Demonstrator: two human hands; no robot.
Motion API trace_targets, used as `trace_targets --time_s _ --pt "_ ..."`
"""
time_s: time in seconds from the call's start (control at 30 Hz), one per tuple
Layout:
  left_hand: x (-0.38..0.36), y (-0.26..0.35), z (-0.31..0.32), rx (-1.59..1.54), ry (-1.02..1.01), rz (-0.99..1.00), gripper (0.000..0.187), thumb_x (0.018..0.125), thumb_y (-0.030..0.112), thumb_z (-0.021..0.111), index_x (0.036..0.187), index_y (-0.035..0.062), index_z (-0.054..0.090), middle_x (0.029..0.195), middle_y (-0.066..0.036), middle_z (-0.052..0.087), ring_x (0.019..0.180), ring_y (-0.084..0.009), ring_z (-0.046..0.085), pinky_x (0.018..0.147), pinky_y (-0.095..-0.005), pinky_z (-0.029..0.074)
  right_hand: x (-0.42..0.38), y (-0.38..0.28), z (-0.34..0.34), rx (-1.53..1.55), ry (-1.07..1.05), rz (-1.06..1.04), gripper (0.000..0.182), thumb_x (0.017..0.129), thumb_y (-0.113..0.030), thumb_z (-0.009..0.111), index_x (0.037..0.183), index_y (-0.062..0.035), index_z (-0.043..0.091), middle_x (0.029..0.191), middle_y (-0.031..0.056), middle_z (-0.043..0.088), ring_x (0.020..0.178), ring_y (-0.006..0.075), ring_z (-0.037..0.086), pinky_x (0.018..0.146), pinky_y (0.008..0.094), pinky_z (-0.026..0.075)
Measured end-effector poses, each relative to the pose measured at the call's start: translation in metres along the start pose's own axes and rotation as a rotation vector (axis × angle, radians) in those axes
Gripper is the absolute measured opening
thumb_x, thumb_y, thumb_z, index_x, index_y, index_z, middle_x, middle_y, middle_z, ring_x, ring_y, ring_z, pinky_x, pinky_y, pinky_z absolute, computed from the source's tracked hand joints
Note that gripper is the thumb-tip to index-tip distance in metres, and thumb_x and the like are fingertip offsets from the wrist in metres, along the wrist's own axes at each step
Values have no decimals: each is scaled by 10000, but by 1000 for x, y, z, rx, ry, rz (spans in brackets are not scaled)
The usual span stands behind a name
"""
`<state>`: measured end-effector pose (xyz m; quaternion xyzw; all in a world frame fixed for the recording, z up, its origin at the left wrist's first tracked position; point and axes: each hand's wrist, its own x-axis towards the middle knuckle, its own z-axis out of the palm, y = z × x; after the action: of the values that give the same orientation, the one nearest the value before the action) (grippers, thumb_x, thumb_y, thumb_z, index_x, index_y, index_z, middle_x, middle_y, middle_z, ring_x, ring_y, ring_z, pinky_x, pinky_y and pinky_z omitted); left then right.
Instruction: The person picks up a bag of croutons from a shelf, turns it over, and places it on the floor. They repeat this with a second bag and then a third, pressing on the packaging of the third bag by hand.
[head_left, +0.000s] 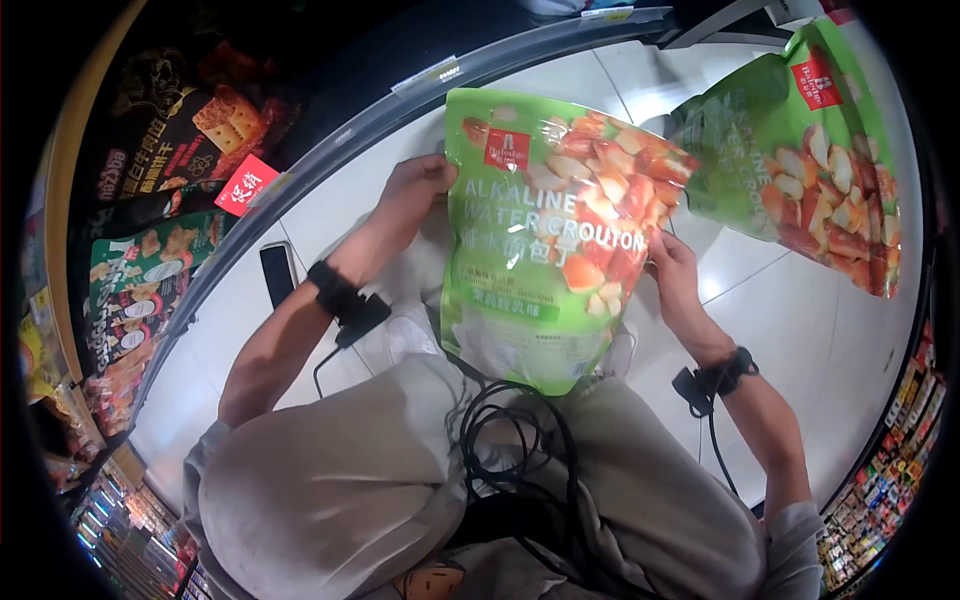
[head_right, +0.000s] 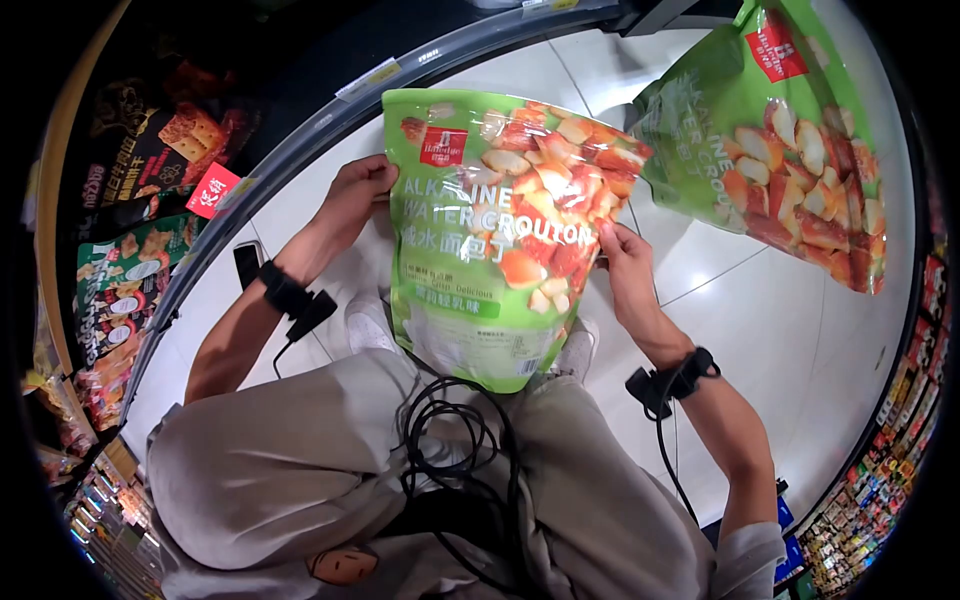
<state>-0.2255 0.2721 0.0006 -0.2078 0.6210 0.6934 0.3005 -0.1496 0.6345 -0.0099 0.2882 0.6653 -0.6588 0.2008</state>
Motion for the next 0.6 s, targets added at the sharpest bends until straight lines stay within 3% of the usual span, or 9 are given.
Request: trace_targets --time_s 0.1,0.17,0.27,0.3,0.4,0.43,0.5,0.57,0.6 --pt "-37 30 3 79 44 124 176 977 133 549 1067 31 661 955 -17 660 849 -84 592 769 -275 482 -26 -28 -1 11 24 -92 271 1010 -239 545 1038 -3 674 883 -15 667 751 55 557 675 235 440" --pt "-60 52 -2 88 105 306 129 961 82 573 1013 12 668 873 6 648 749 -58 574 681 -233 481 -39 -52 -3 -39 50 -315 242 1005 -214 560 975 -2 673 847 -32 634 719 43 497 654 216 389" --pt "-88 87 -13 190 188 581 139 958 84 590 1023 -16 661 884 -22 675 754 -78 611 694 -238 514 -55 -98 4 -74 121 -549 220 991 -176 591 873 3 638 788 -44 585 705 34 445 629 201 341" --pt "-92 93 -20 279 230 670 171 972 117 589 1049 -22 650 906 -32 687 770 -93 629 713 -249 530 -55 -104 -1 -66 131 -533 201 997 -136 557 994 41 651 930 6 666 893 55 555 827 240 421" --pt "-110 109 -8 464 289 944 185 939 159 631 979 -18 667 902 -54 680 803 -112 631 763 -242 496 -54 -117 1 -123 117 -653 200 980 -131 564 1030 40 654 965 37 666 942 95 568 860 266 433" --pt "-113 107 -10 568 297 999 186 919 166 643 966 -12 668 904 -60 675 827 -124 633 783 -252 494 -52 -114 2 -336 204 -766 204 944 -132 593 1044 33 660 984 58 665 959 131 573 872 286 439" --pt "-108 92 -22 314 85 908 183 824 43 670 999 -9 675 1015 -85 694 937 -138 652 838 -264 512 -47 -115 1 -548 295 -875 223 907 -133 622 1058 25 666 1002 79 664 977 168 577 884 305 445" --pt "-104 79 -30 457 78 845 219 808 24 682 1024 -13 673 1019 -100 700 940 -149 662 840 -264 511 -37 -119 -5 -551 7 -1030 294 758 -96 717 1030 12 699 959 90 678 898 192 605 819 287 479" --pt "-101 71 -34 537 86 799 249 798 -2 682 1047 -21 671 1006 -105 702 927 -154 668 841 -266 513 -36 -117 -7 -601 11 -975 329 712 -95 714 1026 3 702 956 106 677 926 217 608 827 301 484"
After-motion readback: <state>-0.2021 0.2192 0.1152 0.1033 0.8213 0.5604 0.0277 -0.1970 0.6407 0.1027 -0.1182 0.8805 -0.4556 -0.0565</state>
